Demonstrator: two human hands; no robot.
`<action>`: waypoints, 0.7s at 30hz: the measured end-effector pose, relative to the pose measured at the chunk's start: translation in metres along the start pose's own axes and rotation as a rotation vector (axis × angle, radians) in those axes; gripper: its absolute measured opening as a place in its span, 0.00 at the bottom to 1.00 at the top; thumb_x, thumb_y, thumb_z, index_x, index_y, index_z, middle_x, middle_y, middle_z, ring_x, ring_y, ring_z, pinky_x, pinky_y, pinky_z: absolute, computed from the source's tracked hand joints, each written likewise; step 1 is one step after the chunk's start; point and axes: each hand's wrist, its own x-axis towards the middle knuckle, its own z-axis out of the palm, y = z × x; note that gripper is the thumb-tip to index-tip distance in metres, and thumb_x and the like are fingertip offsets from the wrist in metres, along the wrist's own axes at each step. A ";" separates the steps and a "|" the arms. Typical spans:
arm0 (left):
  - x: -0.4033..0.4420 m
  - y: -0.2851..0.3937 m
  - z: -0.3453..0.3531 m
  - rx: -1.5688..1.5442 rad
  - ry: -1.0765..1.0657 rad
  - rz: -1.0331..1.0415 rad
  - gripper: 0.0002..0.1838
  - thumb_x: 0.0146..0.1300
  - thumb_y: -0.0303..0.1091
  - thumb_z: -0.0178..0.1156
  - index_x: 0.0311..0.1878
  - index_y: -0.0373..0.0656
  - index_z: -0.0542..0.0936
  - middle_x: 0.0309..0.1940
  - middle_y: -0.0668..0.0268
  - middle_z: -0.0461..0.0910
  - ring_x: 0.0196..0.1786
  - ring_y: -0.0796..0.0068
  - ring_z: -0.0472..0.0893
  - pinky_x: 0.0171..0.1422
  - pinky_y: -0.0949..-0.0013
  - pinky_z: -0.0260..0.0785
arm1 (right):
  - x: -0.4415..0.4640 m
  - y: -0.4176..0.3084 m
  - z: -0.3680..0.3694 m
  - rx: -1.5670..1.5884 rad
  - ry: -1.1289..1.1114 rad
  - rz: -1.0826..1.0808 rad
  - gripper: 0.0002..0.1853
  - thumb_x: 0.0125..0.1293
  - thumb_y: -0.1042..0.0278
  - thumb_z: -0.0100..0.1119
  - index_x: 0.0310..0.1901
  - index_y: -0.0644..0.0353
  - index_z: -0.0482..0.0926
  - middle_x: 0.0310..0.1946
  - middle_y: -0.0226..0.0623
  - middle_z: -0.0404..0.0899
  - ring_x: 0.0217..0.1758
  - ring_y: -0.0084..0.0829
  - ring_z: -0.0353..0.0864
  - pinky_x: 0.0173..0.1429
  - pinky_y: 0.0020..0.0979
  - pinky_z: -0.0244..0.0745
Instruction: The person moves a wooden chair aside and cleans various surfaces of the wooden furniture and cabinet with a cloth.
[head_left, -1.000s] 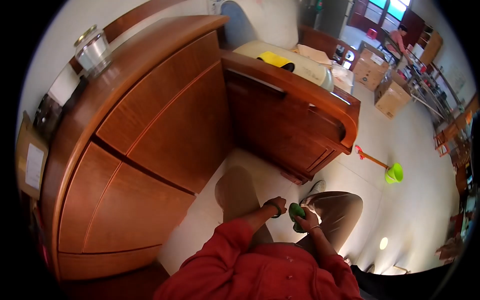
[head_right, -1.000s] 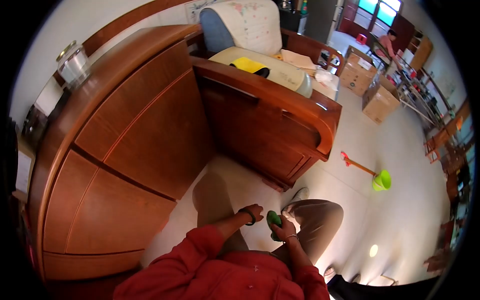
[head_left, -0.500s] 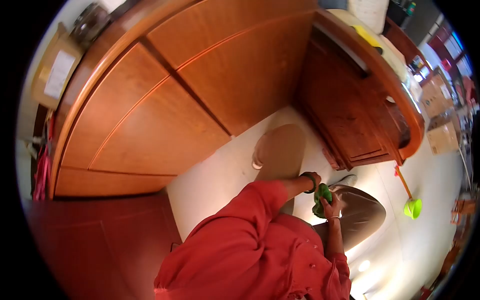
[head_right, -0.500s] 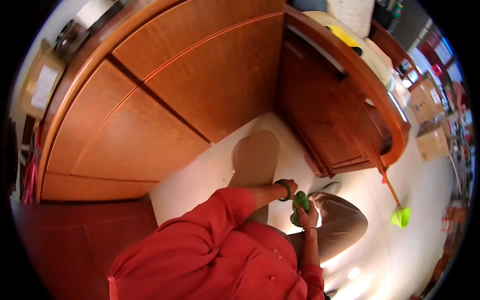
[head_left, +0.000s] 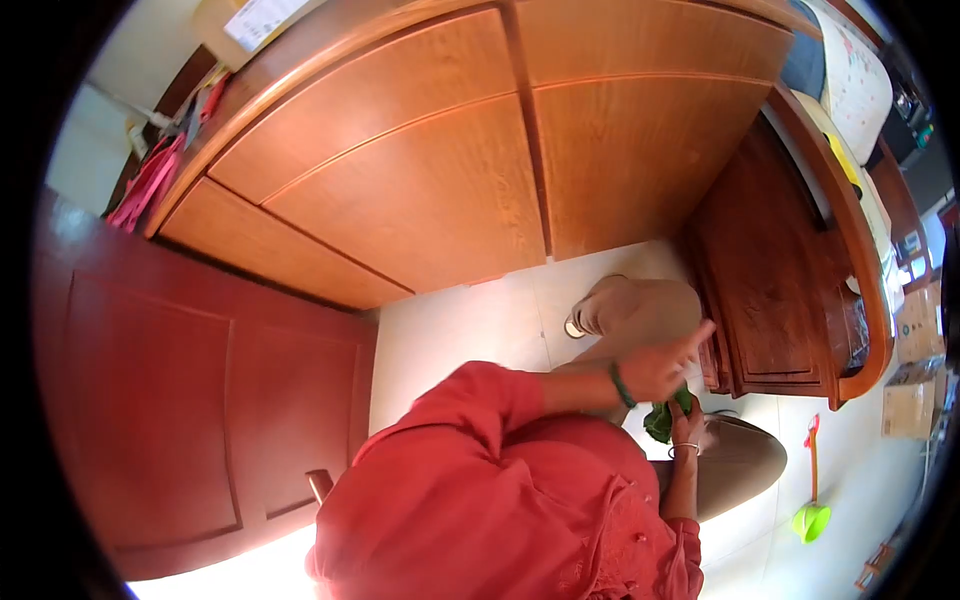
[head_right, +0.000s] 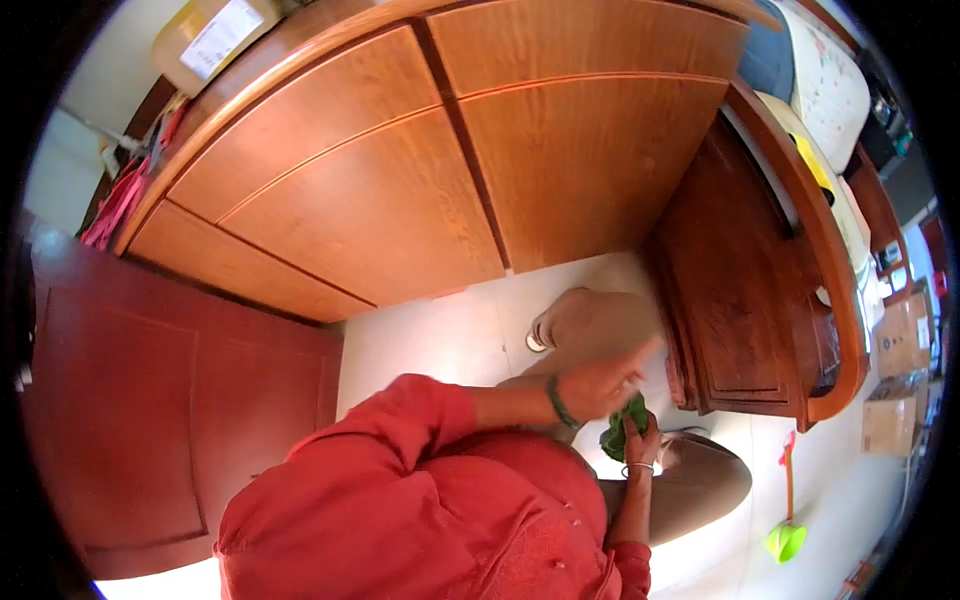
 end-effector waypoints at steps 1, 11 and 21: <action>-0.013 -0.008 -0.021 0.119 0.137 0.004 0.21 0.62 0.34 0.52 0.60 0.45 0.68 0.48 0.53 0.75 0.44 0.59 0.79 0.50 0.64 0.71 | 0.002 -0.004 0.004 0.035 -0.013 0.009 0.18 0.55 0.66 0.61 0.46 0.65 0.75 0.36 0.46 0.81 0.39 0.38 0.80 0.44 0.34 0.72; -0.130 -0.226 -0.189 -0.161 1.136 -0.803 0.15 0.67 0.43 0.45 0.37 0.43 0.76 0.26 0.64 0.80 0.26 0.75 0.78 0.26 0.71 0.70 | -0.012 -0.022 0.011 -0.037 -0.009 -0.070 0.17 0.55 0.66 0.61 0.45 0.66 0.75 0.36 0.46 0.80 0.39 0.37 0.79 0.45 0.33 0.72; -0.122 -0.309 -0.224 0.055 1.135 -0.981 0.18 0.65 0.47 0.47 0.52 0.51 0.76 0.39 0.62 0.82 0.41 0.61 0.81 0.47 0.58 0.71 | -0.009 0.013 0.008 -0.057 0.018 -0.056 0.19 0.54 0.63 0.62 0.44 0.67 0.77 0.34 0.45 0.81 0.37 0.35 0.79 0.43 0.33 0.73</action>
